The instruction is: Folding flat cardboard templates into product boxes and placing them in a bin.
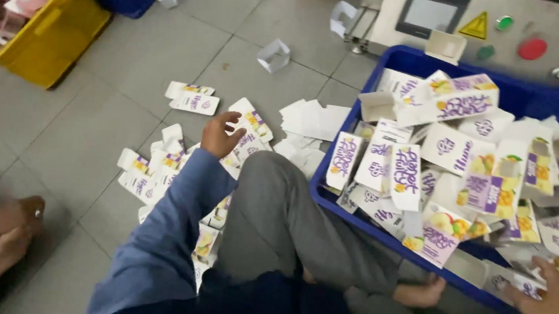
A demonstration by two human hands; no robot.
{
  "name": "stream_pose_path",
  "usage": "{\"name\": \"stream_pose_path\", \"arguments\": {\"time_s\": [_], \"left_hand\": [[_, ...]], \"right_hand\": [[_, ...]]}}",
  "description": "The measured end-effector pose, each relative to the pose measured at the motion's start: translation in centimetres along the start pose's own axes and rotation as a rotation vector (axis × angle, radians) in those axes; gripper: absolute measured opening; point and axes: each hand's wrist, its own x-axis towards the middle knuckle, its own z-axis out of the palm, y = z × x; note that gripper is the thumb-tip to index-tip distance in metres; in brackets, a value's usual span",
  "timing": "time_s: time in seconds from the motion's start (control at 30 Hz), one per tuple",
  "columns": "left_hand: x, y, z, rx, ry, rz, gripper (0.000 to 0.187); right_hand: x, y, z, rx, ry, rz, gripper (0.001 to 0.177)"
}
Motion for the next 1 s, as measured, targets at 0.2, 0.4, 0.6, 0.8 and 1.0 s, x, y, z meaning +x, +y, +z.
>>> {"name": "stream_pose_path", "arguments": {"time_s": [0.2, 0.4, 0.6, 0.8, 1.0], "left_hand": [[0.9, -11.6, 4.6, 0.441, -0.187, -0.492, 0.083], [-0.6, -8.6, 7.4, 0.551, -0.187, -0.793, 0.137], [0.7, -10.7, 11.3, 0.438, -0.139, -0.828, 0.122], [1.4, -12.9, 11.4, 0.330, -0.044, -0.895, 0.074], [3.9, -13.8, 10.7, -0.058, 0.004, -0.646, 0.050]], "right_hand": [[2.3, 0.0, 1.3, -0.022, -0.109, 0.042, 0.089], [3.8, 1.2, 3.0, 0.036, -0.080, -0.002, 0.085], [1.4, -2.8, 0.7, 0.138, -0.139, 0.118, 0.076], [1.5, -3.9, -0.1, 0.106, -0.224, 0.164, 0.077], [3.6, 2.1, 2.2, 0.082, -0.092, 0.022, 0.081]]}}
